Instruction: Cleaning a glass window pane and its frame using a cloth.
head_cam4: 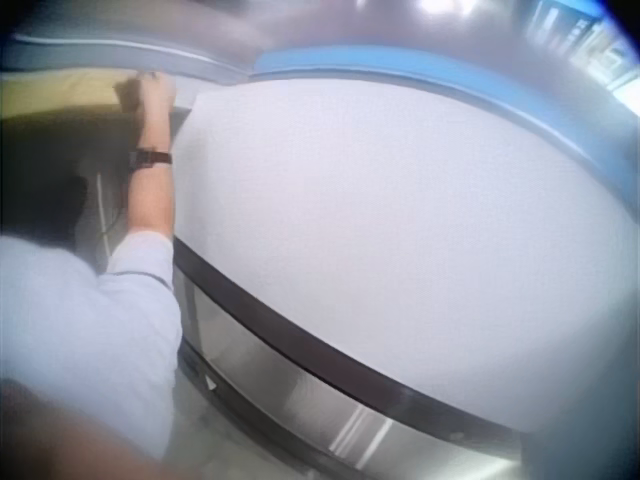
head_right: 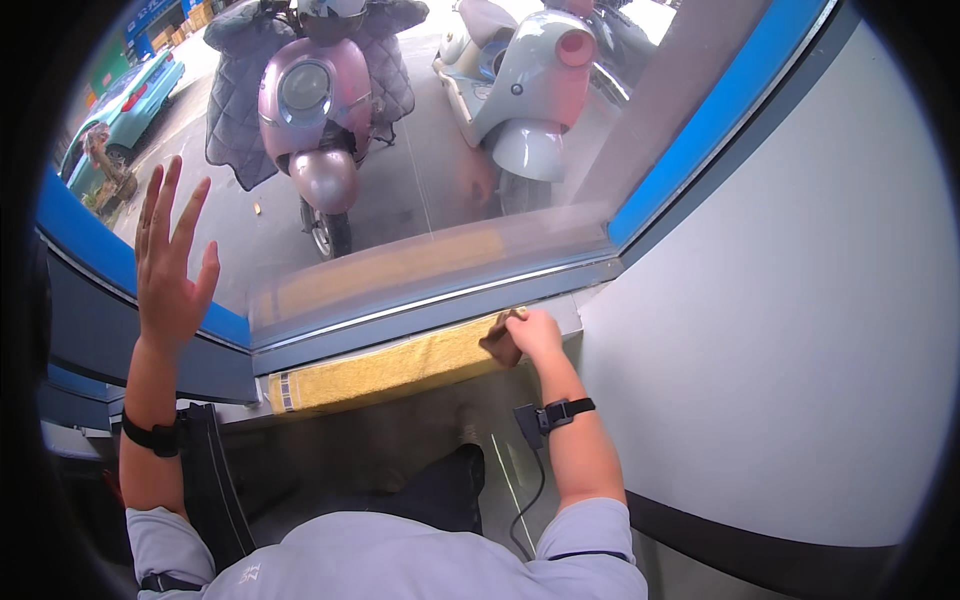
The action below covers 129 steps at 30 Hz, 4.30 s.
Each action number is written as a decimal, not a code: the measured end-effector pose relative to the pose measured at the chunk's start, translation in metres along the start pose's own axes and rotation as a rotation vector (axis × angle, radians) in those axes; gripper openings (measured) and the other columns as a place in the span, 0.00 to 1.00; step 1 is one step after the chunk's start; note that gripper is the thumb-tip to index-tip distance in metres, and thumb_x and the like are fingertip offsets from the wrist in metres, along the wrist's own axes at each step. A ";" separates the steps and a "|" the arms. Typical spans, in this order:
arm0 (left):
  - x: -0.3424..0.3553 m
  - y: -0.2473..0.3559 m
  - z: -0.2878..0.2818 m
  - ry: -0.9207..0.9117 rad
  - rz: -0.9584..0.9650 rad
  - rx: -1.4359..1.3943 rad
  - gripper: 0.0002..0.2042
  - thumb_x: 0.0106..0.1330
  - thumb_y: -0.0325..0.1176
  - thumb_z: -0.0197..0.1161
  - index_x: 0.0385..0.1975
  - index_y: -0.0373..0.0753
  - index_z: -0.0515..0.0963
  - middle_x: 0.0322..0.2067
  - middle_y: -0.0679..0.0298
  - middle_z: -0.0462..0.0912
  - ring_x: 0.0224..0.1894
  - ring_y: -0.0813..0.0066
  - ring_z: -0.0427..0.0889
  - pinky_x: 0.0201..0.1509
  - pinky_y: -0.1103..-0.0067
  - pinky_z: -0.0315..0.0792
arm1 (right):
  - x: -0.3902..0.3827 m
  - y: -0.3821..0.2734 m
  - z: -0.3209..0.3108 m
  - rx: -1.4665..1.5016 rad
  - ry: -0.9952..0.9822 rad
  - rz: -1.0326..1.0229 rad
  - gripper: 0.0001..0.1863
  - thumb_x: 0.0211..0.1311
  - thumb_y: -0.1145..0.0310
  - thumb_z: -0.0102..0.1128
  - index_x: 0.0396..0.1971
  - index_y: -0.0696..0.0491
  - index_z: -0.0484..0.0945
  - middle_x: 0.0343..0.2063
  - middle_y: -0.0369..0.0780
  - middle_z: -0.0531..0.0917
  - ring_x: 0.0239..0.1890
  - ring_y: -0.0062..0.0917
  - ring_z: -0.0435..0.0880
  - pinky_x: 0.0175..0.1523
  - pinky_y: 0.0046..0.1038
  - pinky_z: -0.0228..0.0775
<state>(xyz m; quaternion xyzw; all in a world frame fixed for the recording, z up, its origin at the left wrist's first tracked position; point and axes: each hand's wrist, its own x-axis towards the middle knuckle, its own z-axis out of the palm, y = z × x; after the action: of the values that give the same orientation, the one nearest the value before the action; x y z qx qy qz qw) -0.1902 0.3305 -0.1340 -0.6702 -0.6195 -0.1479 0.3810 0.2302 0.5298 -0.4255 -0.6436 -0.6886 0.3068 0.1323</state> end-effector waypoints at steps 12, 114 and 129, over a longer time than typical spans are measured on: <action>-0.013 0.032 0.014 -0.051 -0.089 -0.087 0.32 0.58 0.21 0.64 0.66 0.47 0.76 0.75 0.56 0.63 0.80 0.54 0.54 0.81 0.59 0.51 | 0.035 -0.274 -0.279 -0.169 1.358 -1.324 0.15 0.60 0.76 0.66 0.48 0.52 0.83 0.50 0.44 0.85 0.49 0.43 0.85 0.54 0.36 0.80; -0.491 0.216 -0.012 0.215 -1.844 -0.844 0.05 0.68 0.21 0.60 0.41 0.32 0.80 0.37 0.58 0.81 0.38 0.67 0.83 0.44 0.77 0.77 | -0.115 -0.490 0.159 -0.565 0.639 -1.919 0.36 0.67 0.64 0.56 0.75 0.52 0.62 0.76 0.47 0.60 0.79 0.51 0.51 0.80 0.53 0.41; -0.520 0.309 -0.011 0.190 -2.147 -0.782 0.04 0.70 0.22 0.60 0.40 0.33 0.80 0.36 0.63 0.81 0.33 0.77 0.80 0.39 0.80 0.75 | -0.098 -0.468 0.106 -0.906 0.639 -1.956 0.33 0.67 0.72 0.49 0.73 0.45 0.66 0.77 0.39 0.63 0.79 0.39 0.57 0.80 0.49 0.40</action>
<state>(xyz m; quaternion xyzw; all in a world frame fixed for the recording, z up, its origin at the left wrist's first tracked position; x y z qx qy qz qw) 0.0062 -0.0329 -0.5766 0.1454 -0.7524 -0.6290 -0.1309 -0.1946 0.4155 -0.2095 0.1357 -0.8800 -0.3864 0.2405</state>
